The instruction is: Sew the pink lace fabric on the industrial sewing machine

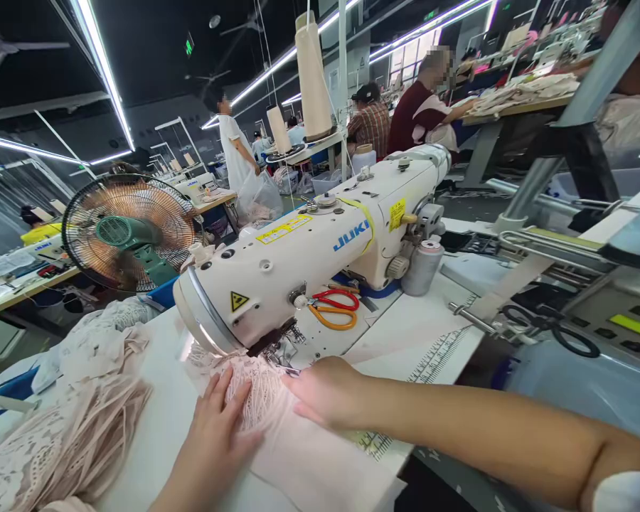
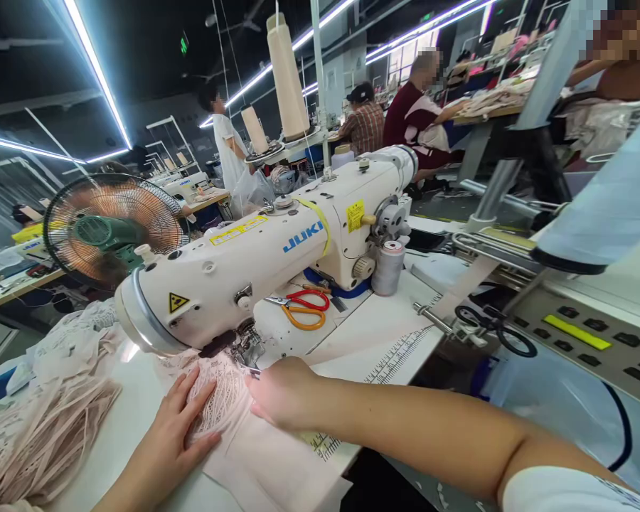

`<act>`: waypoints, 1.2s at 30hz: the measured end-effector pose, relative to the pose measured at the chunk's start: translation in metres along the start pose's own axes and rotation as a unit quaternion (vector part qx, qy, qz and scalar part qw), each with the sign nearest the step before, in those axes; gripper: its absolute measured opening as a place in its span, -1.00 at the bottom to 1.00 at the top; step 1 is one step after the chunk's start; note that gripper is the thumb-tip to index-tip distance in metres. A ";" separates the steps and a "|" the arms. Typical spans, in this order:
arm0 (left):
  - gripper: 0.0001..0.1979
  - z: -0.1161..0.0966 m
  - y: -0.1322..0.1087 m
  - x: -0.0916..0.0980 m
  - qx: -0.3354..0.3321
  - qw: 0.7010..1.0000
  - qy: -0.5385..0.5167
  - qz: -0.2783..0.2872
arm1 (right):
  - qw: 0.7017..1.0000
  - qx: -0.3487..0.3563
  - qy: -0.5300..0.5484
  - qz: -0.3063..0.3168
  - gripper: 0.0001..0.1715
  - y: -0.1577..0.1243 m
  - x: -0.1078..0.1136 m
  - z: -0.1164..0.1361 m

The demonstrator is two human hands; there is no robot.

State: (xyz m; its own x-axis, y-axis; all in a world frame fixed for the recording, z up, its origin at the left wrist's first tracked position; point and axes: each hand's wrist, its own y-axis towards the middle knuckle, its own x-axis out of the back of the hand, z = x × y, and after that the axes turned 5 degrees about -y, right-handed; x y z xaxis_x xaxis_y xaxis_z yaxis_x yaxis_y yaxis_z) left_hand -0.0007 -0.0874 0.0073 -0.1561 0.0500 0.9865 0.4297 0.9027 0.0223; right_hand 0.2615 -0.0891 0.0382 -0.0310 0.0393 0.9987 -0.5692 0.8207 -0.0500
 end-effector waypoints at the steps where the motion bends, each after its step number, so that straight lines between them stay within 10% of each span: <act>1: -0.40 0.002 0.002 0.001 -0.007 1.000 0.001 -0.002 | 1.000 -0.003 -0.003 0.012 -0.56 0.000 0.003 0.001; 9: -0.43 0.011 0.019 0.011 -0.010 1.000 -0.011 -0.005 | 0.994 -0.030 -0.012 0.102 -0.38 0.007 0.025 0.011; 36: -0.61 0.025 0.060 0.048 0.019 1.000 -0.002 0.016 | 1.000 -0.008 0.004 0.030 -0.72 0.001 -0.005 0.003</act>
State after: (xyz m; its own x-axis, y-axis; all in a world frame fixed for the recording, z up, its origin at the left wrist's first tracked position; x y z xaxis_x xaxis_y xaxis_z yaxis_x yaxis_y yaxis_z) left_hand -0.0044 -0.0202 0.0520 -0.1463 0.0814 0.9859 0.4000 0.9164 -0.0163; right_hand 0.2586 -0.0900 0.0327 -0.0586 0.0923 0.9940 -0.5531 0.8259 -0.1093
